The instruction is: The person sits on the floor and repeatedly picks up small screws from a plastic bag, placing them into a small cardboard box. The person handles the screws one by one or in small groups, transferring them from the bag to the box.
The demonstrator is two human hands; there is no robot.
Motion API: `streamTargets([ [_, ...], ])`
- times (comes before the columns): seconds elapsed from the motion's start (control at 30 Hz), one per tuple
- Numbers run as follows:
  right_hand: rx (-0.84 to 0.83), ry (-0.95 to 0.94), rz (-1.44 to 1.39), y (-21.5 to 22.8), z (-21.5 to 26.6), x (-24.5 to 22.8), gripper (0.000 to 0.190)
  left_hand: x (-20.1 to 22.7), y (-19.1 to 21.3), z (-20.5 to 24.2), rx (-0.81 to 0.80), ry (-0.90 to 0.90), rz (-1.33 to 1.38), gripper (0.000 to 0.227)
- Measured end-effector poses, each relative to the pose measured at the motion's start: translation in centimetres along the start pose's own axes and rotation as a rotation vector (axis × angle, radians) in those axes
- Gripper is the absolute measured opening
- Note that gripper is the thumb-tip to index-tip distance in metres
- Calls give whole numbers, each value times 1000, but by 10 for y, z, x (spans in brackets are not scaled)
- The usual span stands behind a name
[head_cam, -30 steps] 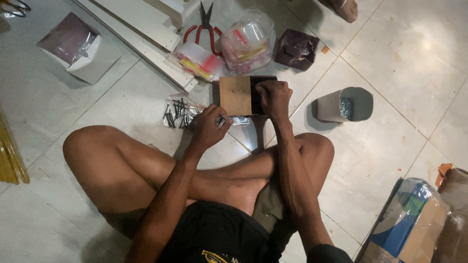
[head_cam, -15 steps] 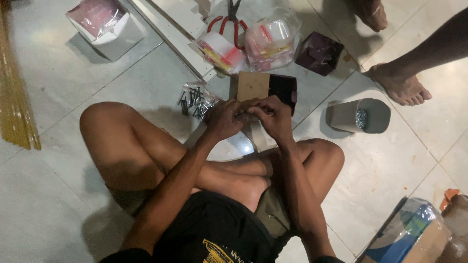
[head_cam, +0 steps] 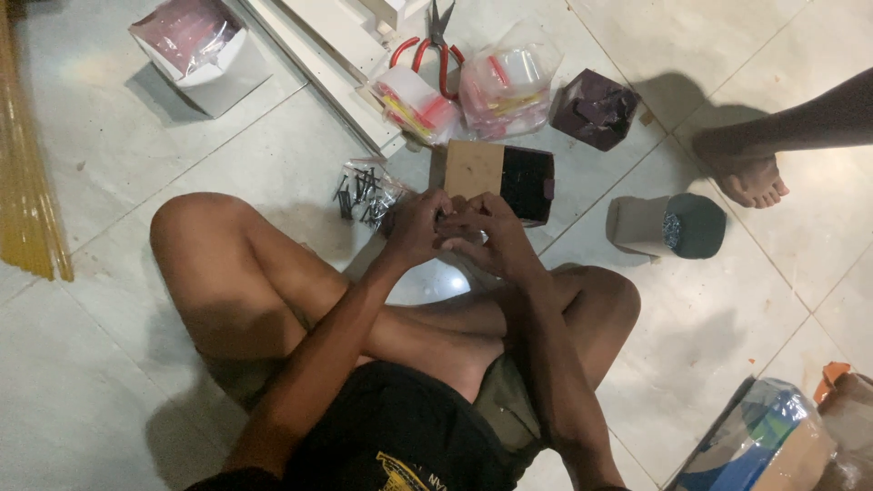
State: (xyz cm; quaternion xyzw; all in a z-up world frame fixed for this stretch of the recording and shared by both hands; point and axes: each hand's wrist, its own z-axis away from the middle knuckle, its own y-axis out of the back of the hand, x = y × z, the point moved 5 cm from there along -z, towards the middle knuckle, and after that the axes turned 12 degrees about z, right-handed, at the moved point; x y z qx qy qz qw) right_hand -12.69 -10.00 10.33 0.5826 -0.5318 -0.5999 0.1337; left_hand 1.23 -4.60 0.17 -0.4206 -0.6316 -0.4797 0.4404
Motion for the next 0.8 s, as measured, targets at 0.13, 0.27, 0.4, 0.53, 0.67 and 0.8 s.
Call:
streamTargets([
  [0.13, -44, 53, -38, -5, -5, -11, 13, -5, -8, 3, 15, -8, -52, 58],
  [0.27, -97, -89, -47, 4, -2, 0, 13, 2, -1, 10, -39, 167, 73, 44],
  [0.4, 44, -160, -105, 13, 7, 18, 19, -8, 7, 8, 61, 177, 264, 15],
  [0.53, 177, -172, -118, 3, 12, 32, 31, -13, 9, 4, 115, 140, 196, 13],
  [0.67, 237, -182, -151, 1, 9, 24, 30, 0, 19, 8, 255, -41, 68, 16],
  [0.8, 181, -139, -153, -15, 8, 26, 41, 0, 20, 13, 221, -108, -114, 32],
])
